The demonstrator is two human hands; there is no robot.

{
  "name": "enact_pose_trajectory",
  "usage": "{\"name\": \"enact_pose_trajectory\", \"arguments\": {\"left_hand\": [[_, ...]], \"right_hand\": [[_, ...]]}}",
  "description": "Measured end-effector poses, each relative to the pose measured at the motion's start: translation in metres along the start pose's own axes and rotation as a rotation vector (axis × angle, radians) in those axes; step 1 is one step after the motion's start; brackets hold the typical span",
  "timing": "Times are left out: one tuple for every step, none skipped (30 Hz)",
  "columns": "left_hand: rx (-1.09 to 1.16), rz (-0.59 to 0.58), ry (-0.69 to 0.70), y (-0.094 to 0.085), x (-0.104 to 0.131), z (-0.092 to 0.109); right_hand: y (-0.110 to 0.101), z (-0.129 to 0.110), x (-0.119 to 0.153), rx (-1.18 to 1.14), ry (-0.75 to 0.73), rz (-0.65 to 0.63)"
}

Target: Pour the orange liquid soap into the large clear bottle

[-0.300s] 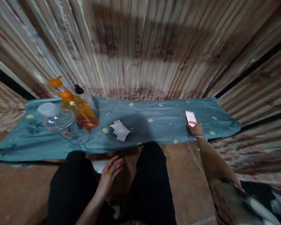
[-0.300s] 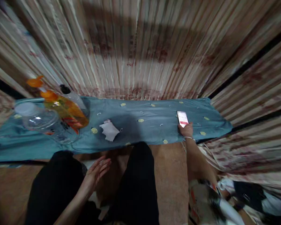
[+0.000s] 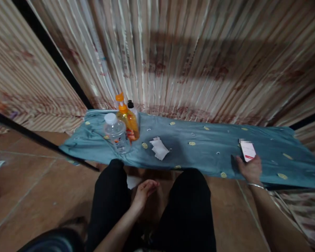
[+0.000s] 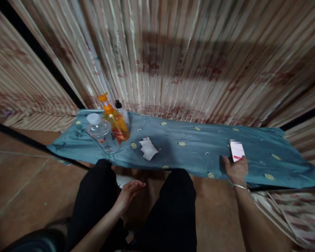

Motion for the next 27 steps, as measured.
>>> {"name": "enact_pose_trajectory", "arguments": {"left_hand": [[-0.001, -0.004, 0.014, 0.0, 0.001, 0.001], [-0.002, -0.013, 0.028, 0.0, 0.003, 0.003], [-0.006, -0.024, 0.04, 0.0, 0.005, 0.004], [-0.011, -0.035, 0.052, 0.0, 0.006, 0.006], [-0.017, -0.044, 0.065, 0.0, 0.008, 0.007], [-0.024, -0.05, 0.079, -0.001, 0.009, 0.009], [-0.031, -0.052, 0.094, -0.003, 0.011, 0.011], [-0.039, -0.051, 0.109, -0.006, 0.012, 0.013], [-0.047, -0.046, 0.126, -0.009, 0.014, 0.016], [-0.055, -0.037, 0.145, -0.013, 0.016, 0.02], [-0.063, -0.025, 0.167, -0.018, 0.017, 0.024], [-0.069, -0.01, 0.191, -0.023, 0.019, 0.03], [-0.075, 0.01, 0.221, -0.029, 0.02, 0.035], [-0.081, 0.024, 0.25, -0.034, 0.021, 0.041], [-0.086, 0.045, 0.282, -0.039, 0.021, 0.048], [-0.092, 0.069, 0.315, -0.045, 0.02, 0.054], [-0.1, 0.093, 0.346, -0.049, 0.018, 0.06], [-0.11, 0.121, 0.379, -0.054, 0.015, 0.065], [-0.118, 0.153, 0.415, -0.059, 0.012, 0.071], [-0.127, 0.193, 0.456, -0.063, 0.008, 0.078], [-0.137, 0.238, 0.5, -0.068, 0.004, 0.086], [-0.149, 0.284, 0.547, -0.073, -0.001, 0.095], [-0.165, 0.33, 0.593, -0.078, -0.006, 0.105], [-0.186, 0.367, 0.636, -0.082, -0.011, 0.116], [-0.209, 0.394, 0.675, -0.085, -0.018, 0.129], [-0.25, 0.418, 0.726, -0.086, -0.025, 0.142], [-0.353, 0.456, 0.806, -0.086, -0.031, 0.157]], "right_hand": [[0.004, -0.005, 0.006, -0.054, 0.03, -0.034], [0.006, -0.013, 0.013, -0.108, 0.031, -0.063], [0.007, -0.024, 0.021, -0.156, 0.026, -0.084], [0.007, -0.037, 0.029, -0.196, 0.011, -0.108], [0.006, -0.053, 0.038, -0.235, -0.012, -0.121], [0.004, -0.069, 0.047, -0.276, -0.044, -0.132], [0.001, -0.086, 0.057, -0.308, -0.073, -0.14], [-0.001, -0.104, 0.067, -0.335, -0.104, -0.16], [-0.004, -0.12, 0.077, -0.361, -0.128, -0.175], [-0.007, -0.135, 0.087, -0.386, -0.159, -0.186], [-0.009, -0.151, 0.096, -0.415, -0.206, -0.198], [-0.011, -0.165, 0.104, -0.441, -0.254, -0.207], [-0.012, -0.178, 0.112, -0.465, -0.305, -0.219], [-0.012, -0.19, 0.119, -0.482, -0.35, -0.237], [-0.01, -0.2, 0.126, -0.493, -0.39, -0.251], [-0.008, -0.21, 0.132, -0.503, -0.423, -0.263], [-0.004, -0.218, 0.137, -0.515, -0.453, -0.266], [0.001, -0.225, 0.142, -0.523, -0.484, -0.268], [0.007, -0.232, 0.148, -0.531, -0.513, -0.273], [0.014, -0.237, 0.153, -0.538, -0.537, -0.281], [0.021, -0.242, 0.159, -0.548, -0.555, -0.284], [0.027, -0.245, 0.164, -0.556, -0.571, -0.288], [0.034, -0.246, 0.17, -0.562, -0.582, -0.291], [0.039, -0.247, 0.176, -0.567, -0.597, -0.292], [0.043, -0.248, 0.181, -0.569, -0.611, -0.287], [0.046, -0.247, 0.187, -0.569, -0.623, -0.28], [0.048, -0.247, 0.192, -0.568, -0.636, -0.275]]}}
Point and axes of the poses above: each hand's wrist, its own x-axis away from the middle knuckle, its own y-axis out of the palm, z = x × y, the point moved 5 cm from there along -x, towards the middle knuckle, and after that the axes turned 1 degree about -y, right-handed, at the moved point
